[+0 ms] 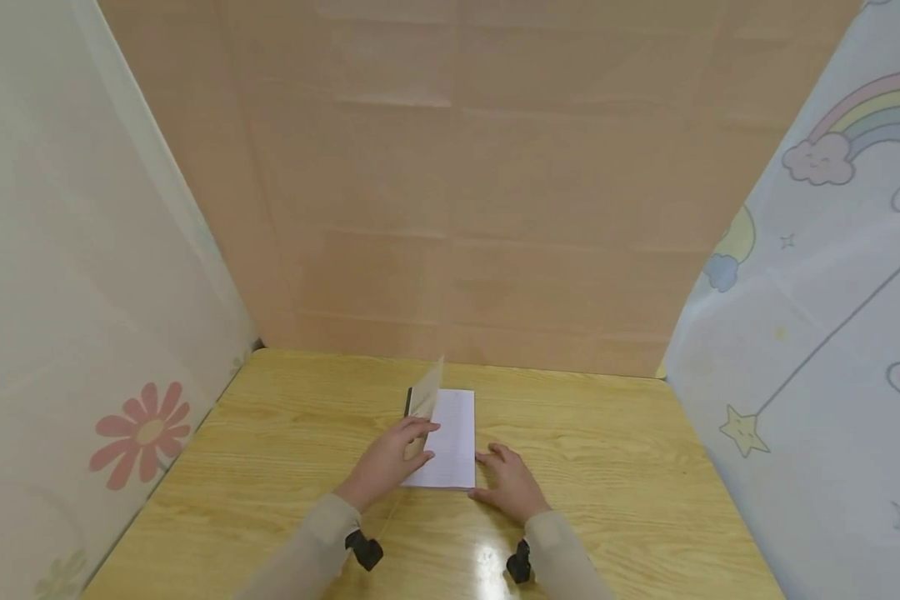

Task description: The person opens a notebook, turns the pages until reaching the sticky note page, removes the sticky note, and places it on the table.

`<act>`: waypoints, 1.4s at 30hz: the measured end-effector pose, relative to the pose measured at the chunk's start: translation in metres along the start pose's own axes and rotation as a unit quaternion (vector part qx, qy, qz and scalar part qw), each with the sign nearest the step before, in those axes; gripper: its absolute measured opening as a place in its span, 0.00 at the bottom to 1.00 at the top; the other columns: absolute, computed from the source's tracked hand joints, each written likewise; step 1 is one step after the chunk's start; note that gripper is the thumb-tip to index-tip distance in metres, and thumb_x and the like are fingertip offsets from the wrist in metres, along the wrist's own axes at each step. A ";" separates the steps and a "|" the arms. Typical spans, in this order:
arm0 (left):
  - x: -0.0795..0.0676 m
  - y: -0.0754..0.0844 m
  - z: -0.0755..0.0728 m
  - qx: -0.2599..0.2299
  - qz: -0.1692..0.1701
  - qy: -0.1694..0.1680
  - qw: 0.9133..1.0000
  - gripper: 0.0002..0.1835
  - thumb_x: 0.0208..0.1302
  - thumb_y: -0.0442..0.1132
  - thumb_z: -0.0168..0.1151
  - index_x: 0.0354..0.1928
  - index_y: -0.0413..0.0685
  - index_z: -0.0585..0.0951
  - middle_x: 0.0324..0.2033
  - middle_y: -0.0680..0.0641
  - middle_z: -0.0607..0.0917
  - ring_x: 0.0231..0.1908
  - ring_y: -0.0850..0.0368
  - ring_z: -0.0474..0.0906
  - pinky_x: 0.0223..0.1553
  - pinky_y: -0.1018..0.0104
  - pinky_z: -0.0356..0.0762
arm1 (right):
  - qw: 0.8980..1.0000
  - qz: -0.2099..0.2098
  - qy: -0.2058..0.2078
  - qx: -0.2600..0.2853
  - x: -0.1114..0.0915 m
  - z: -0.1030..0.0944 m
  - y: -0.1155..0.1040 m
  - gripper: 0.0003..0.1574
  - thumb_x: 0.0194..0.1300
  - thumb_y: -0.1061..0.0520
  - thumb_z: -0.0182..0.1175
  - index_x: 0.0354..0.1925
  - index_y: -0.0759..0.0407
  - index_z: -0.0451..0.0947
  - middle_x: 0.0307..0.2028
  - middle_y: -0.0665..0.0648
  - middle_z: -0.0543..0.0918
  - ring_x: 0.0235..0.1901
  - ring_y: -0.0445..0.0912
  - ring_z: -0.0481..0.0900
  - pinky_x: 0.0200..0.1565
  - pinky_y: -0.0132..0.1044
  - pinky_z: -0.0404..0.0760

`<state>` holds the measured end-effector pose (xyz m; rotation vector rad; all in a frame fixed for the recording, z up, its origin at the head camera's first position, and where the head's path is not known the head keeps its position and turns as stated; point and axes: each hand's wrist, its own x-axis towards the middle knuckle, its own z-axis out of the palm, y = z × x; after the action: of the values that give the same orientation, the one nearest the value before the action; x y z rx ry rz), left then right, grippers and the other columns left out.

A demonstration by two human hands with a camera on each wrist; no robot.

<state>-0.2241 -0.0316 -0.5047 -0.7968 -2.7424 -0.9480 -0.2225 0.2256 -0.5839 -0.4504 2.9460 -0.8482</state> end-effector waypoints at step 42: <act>-0.071 -0.113 -0.022 -0.101 -0.306 0.118 0.939 0.23 0.56 0.28 0.66 0.56 0.30 0.76 0.50 0.30 0.78 0.51 0.34 0.76 0.52 0.46 0.77 | 1.000 0.000 -0.004 0.019 0.001 0.001 0.002 0.47 0.51 0.34 0.69 0.63 0.54 0.73 0.68 0.64 0.65 0.66 0.64 0.62 0.61 0.63 0.67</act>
<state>-0.2234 -0.1512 -0.5683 0.1828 -2.7328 -1.3387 -0.2236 0.2264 -0.5858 -0.4494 2.9176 -0.8991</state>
